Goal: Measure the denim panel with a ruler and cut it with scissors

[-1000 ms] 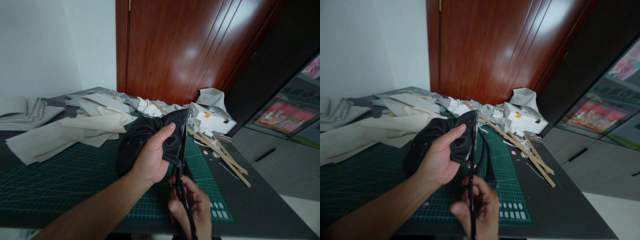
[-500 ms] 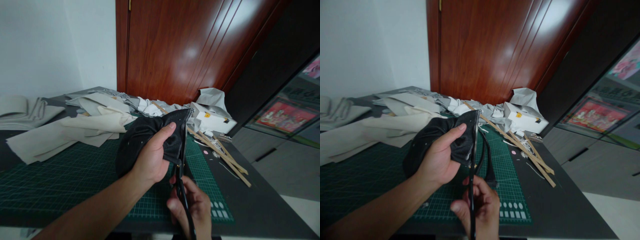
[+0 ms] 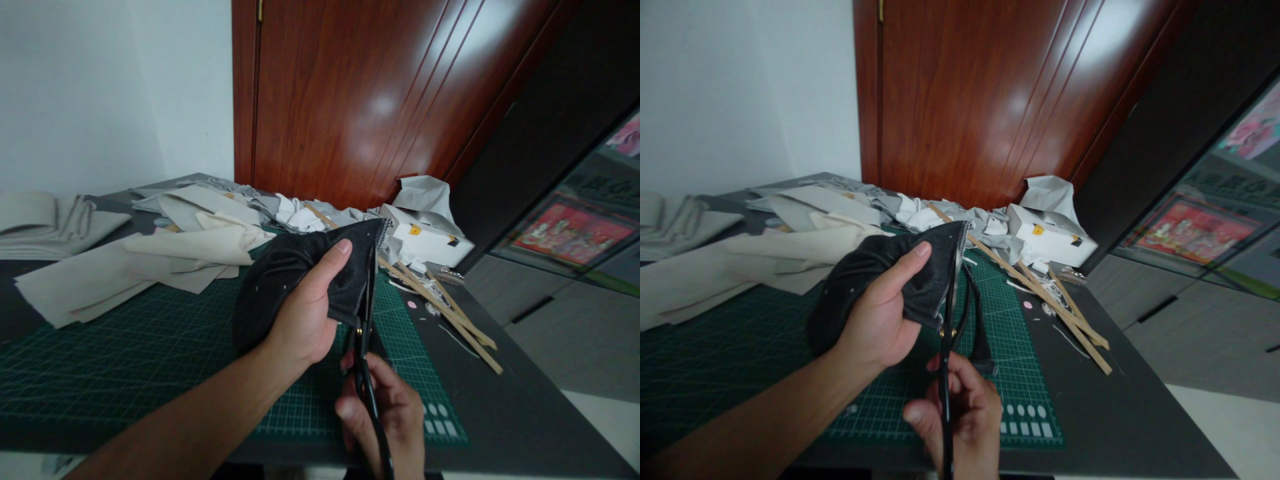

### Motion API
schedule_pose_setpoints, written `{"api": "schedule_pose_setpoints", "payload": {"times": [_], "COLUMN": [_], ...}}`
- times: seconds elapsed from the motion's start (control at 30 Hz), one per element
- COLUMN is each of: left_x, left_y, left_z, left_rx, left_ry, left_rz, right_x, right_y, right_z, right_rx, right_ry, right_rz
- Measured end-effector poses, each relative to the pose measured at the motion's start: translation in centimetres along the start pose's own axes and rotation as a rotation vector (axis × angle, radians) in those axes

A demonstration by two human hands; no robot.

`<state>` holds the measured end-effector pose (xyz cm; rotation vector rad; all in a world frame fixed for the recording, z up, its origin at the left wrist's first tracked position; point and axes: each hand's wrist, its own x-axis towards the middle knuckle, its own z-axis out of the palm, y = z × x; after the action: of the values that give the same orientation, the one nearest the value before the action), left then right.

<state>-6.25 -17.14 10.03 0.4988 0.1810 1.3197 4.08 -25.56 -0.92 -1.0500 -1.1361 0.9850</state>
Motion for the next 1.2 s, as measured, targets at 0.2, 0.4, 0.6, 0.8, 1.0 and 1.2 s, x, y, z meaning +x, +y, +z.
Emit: {"api": "schedule_pose_setpoints", "payload": {"times": [0.2, 0.4, 0.6, 0.8, 1.0, 1.2], "left_x": [0.0, -0.1, -0.4, -0.6, -0.7, -0.7], "left_y": [-0.1, -0.5, -1.0, -1.4, -2.1, -2.3], "left_z": [-0.2, -0.2, -0.4, -0.5, -1.1, -1.3], "left_rx": [0.038, 0.057, 0.12, 0.203, 0.286, 0.334], "left_ry": [-0.007, -0.008, 0.035, 0.077, 0.132, 0.136], "left_rz": [-0.032, 0.012, 0.0, -0.036, -0.02, -0.021], "right_x": [-0.1, -0.2, -0.1, 0.1, 0.4, 0.5], "right_y": [-0.3, -0.4, -0.1, -0.1, 0.1, 0.1], "right_z": [0.3, 0.6, 0.3, 0.2, 0.0, -0.1], "right_rx": [0.027, 0.07, 0.22, 0.239, 0.254, 0.257], "right_ry": [0.007, 0.017, -0.022, -0.027, -0.027, -0.042], "right_rz": [0.009, 0.027, 0.056, 0.018, 0.013, 0.018]}}
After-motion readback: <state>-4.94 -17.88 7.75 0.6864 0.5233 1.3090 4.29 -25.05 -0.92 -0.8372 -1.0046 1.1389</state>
